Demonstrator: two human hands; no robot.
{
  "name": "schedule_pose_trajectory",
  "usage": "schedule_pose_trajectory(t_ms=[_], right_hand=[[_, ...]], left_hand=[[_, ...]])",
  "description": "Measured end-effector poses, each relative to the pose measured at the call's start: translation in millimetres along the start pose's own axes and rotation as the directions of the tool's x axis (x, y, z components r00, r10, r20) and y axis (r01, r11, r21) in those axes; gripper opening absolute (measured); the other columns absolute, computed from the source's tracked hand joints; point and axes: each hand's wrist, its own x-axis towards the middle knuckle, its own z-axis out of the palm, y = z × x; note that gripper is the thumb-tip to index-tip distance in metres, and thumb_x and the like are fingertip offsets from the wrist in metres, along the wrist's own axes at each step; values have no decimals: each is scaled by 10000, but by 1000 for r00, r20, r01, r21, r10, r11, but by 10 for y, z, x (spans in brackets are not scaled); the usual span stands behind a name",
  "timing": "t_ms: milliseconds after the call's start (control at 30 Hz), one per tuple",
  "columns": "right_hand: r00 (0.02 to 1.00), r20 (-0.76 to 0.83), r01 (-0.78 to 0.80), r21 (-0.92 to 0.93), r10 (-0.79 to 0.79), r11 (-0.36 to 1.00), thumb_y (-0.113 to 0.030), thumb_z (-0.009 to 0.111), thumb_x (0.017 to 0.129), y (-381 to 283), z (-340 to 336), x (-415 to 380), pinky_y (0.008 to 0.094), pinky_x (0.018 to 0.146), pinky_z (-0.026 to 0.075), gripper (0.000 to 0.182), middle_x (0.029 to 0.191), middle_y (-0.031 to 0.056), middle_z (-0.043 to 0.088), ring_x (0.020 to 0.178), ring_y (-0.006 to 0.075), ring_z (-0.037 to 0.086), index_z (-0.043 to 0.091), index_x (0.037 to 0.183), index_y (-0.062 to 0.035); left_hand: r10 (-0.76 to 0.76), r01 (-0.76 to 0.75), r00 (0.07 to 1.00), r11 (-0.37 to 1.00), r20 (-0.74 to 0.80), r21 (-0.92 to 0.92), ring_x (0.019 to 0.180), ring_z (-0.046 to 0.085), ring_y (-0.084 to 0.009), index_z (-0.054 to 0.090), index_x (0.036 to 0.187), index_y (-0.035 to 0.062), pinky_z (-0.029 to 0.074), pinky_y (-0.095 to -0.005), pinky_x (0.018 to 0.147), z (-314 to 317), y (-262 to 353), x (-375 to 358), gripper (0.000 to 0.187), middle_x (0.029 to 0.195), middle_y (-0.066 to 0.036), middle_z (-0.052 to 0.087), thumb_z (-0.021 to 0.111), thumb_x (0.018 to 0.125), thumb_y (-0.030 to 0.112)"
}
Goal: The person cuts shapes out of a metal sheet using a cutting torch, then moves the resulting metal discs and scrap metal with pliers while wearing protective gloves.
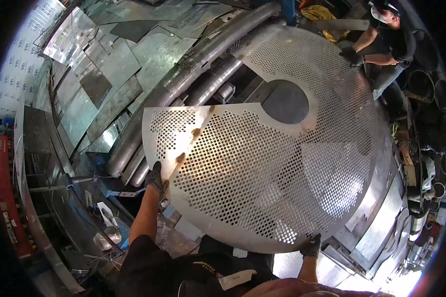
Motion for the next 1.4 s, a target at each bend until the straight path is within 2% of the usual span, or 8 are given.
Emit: schedule_pose_trajectory(t_ms=[500, 567, 633, 700, 1067, 1167, 1267, 1400], right_hand=[[791, -596, -82, -325, -137, 942, -815, 624, 812, 1042, 816, 2688, 397, 551, 444, 718, 612, -21, 499, 558, 188, 478, 648, 1122, -167], [781, -618, -90, -256, -92, 963, -838, 640, 779, 1054, 813, 2907, 407, 555, 442, 762, 633, -17, 544, 574, 198, 507, 642, 1136, -164], [839, -543, -135, -126, 46, 983, -844, 658, 758, 922, 761, 2981, 396, 563, 439, 757, 675, -26, 586, 607, 205, 524, 666, 1109, -173], [878, -477, -112, -100, 51, 989, -828, 653, 778, 863, 837, 2890, 389, 584, 450, 699, 729, -30, 607, 645, 198, 532, 674, 1084, -199], [945, -322, -28, -257, -58, 966, -760, 687, 803, 1009, 1077, 3477, 438, 1055, 446, 864, 1409, 18, 617, 1243, 240, 547, 547, 1469, -228], [899, 402, -222, 79, 172, 972, -732, 710, 803, 337, -519, 4091, 458, 1077, 448, 728, 1415, 12, 615, 1206, 252, 580, 661, 1299, -202], [962, -272, -22, -136, -16, 990, -688, 771, 781, 510, 974, 4367, 422, 700, 486, 449, 658, -56, 613, 660, 188, 569, 655, 658, -272], [783, -558, 37, -400, -275, 916, -756, 706, 797, 444, 1442, 4936, 371, 611, 475, 555, 621, -37, 588, 567, 207, 535, 558, 580, -267]], left_hand=[[32, -32, 981, 999, -189, 4, 1139, 589, -264, 591, 1407, 113, 515, -398, 896, 243, 813, 1268, 555, 1322, -54, 627, 600, 1000, 490], [595, -438, 732, 36, 332, 898, 1097, 604, -269, 627, 1357, 70, 521, -408, 873, -101, 712, 1632, 606, 1249, -83, 658, 641, 959, 527], [254, -155, 950, 887, -182, 434, 1036, 625, -291, 662, 1291, 36, 523, -433, 858, 51, 622, 1686, 644, 1159, -118, 691, 669, 921, 562], [174, -80, 961, 917, -213, 391, 1148, 655, -317, 636, 1367, 56, 490, -419, 991, 237, 723, 1408, 769, 1286, -150, 698, 721, 858, 625], [843, 28, 492, -264, 217, 964, 1513, 330, -342, 358, 1591, 144, 327, -483, 1196, 877, 2174, 2574, 880, 1649, -163, 339, 667, 892, 579], [712, -27, 622, -395, 324, 918, 1528, 307, -320, 356, 1599, 230, 293, -530, 1206, 1317, 2846, 3023, 814, 1674, -91, 309, 534, 933, 662], [551, -51, 751, -499, 362, 865, 1438, 445, -346, 494, 1518, 275, 364, -542, 1147, 1503, 3109, 3538, 769, 1581, -51, 471, 332, 950, 767], [571, -143, 730, -410, 375, 901, 1043, 670, -445, 759, 1169, 152, 516, -540, 933, 1089, 2871, 4233, 755, 1101, -203, 734, 304, 985, 725]])
